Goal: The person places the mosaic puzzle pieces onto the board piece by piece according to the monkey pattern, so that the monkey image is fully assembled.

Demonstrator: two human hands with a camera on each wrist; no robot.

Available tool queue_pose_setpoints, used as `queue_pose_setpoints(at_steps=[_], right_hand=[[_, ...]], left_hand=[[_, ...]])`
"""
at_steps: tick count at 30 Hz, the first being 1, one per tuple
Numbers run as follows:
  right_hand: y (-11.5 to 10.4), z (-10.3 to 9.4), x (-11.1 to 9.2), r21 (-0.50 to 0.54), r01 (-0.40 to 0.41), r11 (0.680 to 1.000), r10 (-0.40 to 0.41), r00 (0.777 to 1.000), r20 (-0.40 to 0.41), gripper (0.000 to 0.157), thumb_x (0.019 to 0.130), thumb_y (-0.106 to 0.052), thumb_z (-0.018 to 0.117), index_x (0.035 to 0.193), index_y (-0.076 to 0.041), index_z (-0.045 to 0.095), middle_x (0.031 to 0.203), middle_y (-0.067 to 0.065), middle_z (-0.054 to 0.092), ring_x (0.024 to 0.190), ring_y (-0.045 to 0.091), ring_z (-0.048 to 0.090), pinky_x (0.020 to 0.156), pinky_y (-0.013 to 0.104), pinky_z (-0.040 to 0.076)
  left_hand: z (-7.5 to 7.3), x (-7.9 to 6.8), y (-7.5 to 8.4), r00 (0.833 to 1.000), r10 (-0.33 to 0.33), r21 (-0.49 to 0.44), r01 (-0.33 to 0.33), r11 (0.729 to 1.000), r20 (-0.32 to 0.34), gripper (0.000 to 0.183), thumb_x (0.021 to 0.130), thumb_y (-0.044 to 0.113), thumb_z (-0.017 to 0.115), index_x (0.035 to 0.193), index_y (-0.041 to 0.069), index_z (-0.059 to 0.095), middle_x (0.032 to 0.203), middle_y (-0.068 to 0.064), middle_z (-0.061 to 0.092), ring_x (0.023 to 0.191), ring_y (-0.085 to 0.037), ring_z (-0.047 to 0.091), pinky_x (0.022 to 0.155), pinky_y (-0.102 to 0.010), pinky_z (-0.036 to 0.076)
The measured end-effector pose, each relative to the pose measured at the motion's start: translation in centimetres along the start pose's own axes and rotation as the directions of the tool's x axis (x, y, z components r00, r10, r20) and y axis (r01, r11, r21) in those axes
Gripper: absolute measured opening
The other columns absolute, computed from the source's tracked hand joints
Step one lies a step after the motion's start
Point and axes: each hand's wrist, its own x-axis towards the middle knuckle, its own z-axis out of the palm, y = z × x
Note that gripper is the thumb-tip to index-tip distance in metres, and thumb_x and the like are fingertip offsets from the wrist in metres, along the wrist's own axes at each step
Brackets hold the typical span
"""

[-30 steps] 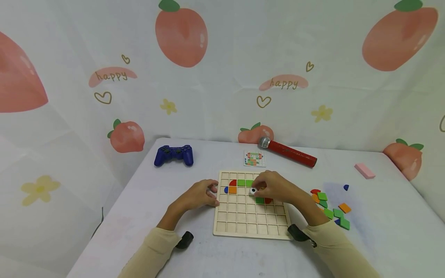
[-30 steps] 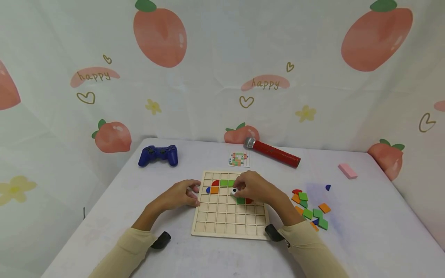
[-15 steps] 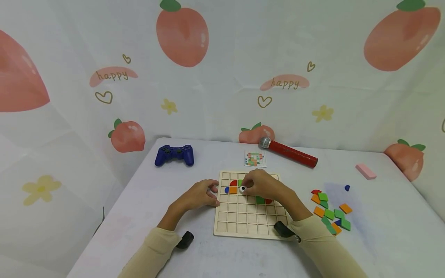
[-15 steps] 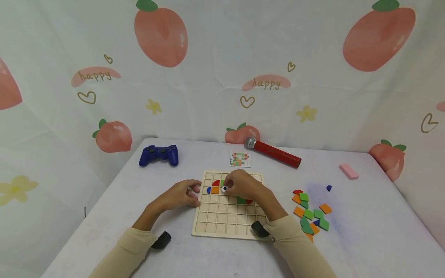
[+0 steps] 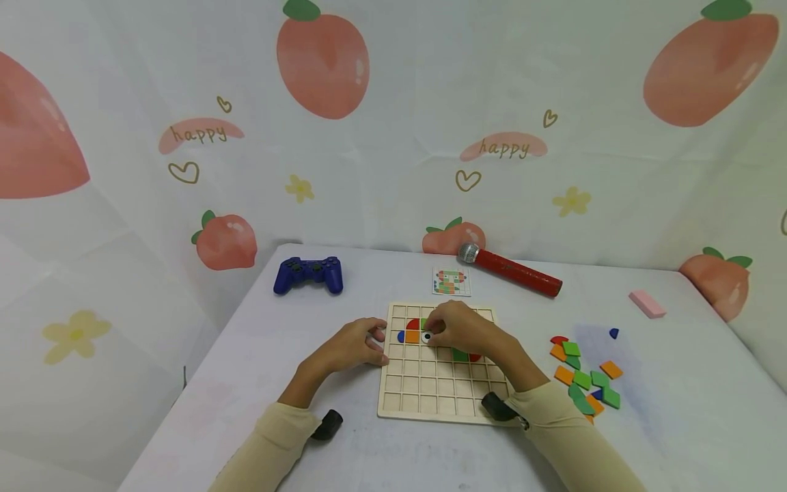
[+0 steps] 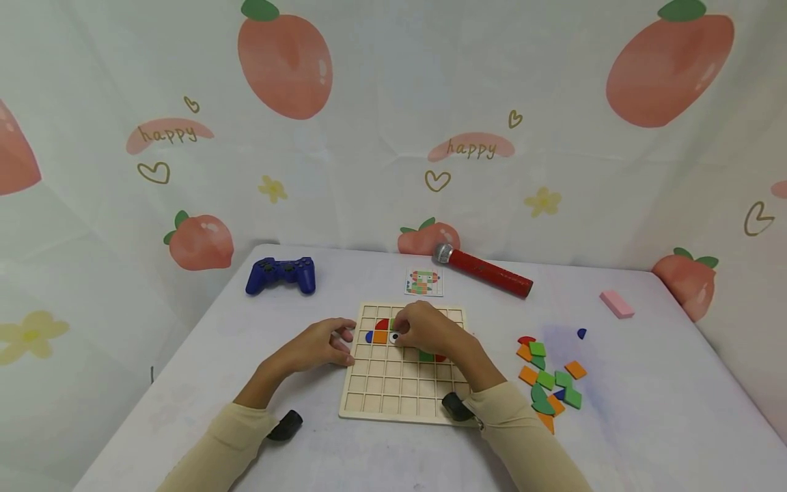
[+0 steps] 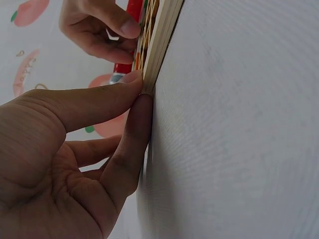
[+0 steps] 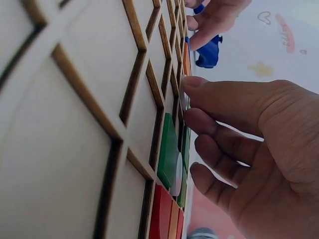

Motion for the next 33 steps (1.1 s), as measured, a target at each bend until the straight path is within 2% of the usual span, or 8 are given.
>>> queue_pose_setpoints(at_steps=[8, 15, 21, 33], right_hand=[[0.0, -0.1, -0.2, 0.012, 0.016, 1.0, -0.016, 1.0, 0.005, 0.017, 0.094, -0.013, 0.081, 0.11, -0.006, 0.08, 0.102, -0.001, 0.075, 0.092, 0.012, 0.064, 0.087, 0.033, 0.056], [0.9, -0.6, -1.1, 0.037, -0.01, 0.999, 0.011, 1.0, -0.013, 0.026, 0.095, -0.015, 0.081, 0.119, -0.006, 0.077, 0.106, -0.002, 0.075, 0.096, 0.013, 0.065, 0.092, 0.037, 0.057], [2.1, -1.9, -3.1, 0.021, -0.06, 0.998, 0.061, 0.997, -0.054, 0.029, 0.094, -0.016, 0.081, 0.121, -0.005, 0.076, 0.102, -0.002, 0.072, 0.095, 0.015, 0.063, 0.088, 0.036, 0.056], [5.3, -5.2, -8.5, -0.045, -0.163, 0.986, 0.154, 0.976, -0.154, 0.03, 0.095, -0.018, 0.078, 0.122, -0.005, 0.075, 0.098, -0.001, 0.068, 0.094, 0.019, 0.059, 0.078, 0.033, 0.052]], left_hand=[[0.0, 0.0, -0.1, 1.0, 0.004, 0.001, -0.004, 1.0, 0.0, 0.072, 0.085, 0.006, 0.088, 0.147, -0.005, 0.054, 0.118, -0.008, 0.065, 0.098, -0.015, 0.069, 0.091, -0.035, 0.059], [0.1, 0.0, -0.1, 1.0, -0.002, 0.01, 0.002, 1.0, -0.004, 0.072, 0.085, 0.006, 0.088, 0.147, -0.004, 0.055, 0.118, -0.007, 0.065, 0.098, -0.015, 0.069, 0.091, -0.035, 0.058], [0.1, 0.0, 0.1, 1.0, -0.007, 0.012, 0.007, 1.0, -0.007, 0.072, 0.084, 0.005, 0.088, 0.147, -0.005, 0.055, 0.116, -0.007, 0.065, 0.097, -0.015, 0.068, 0.089, -0.034, 0.059], [0.0, -0.1, 0.0, 1.0, -0.017, 0.012, 0.017, 1.0, -0.007, 0.073, 0.084, 0.007, 0.089, 0.148, -0.004, 0.055, 0.117, -0.006, 0.064, 0.098, -0.015, 0.068, 0.09, -0.035, 0.058]])
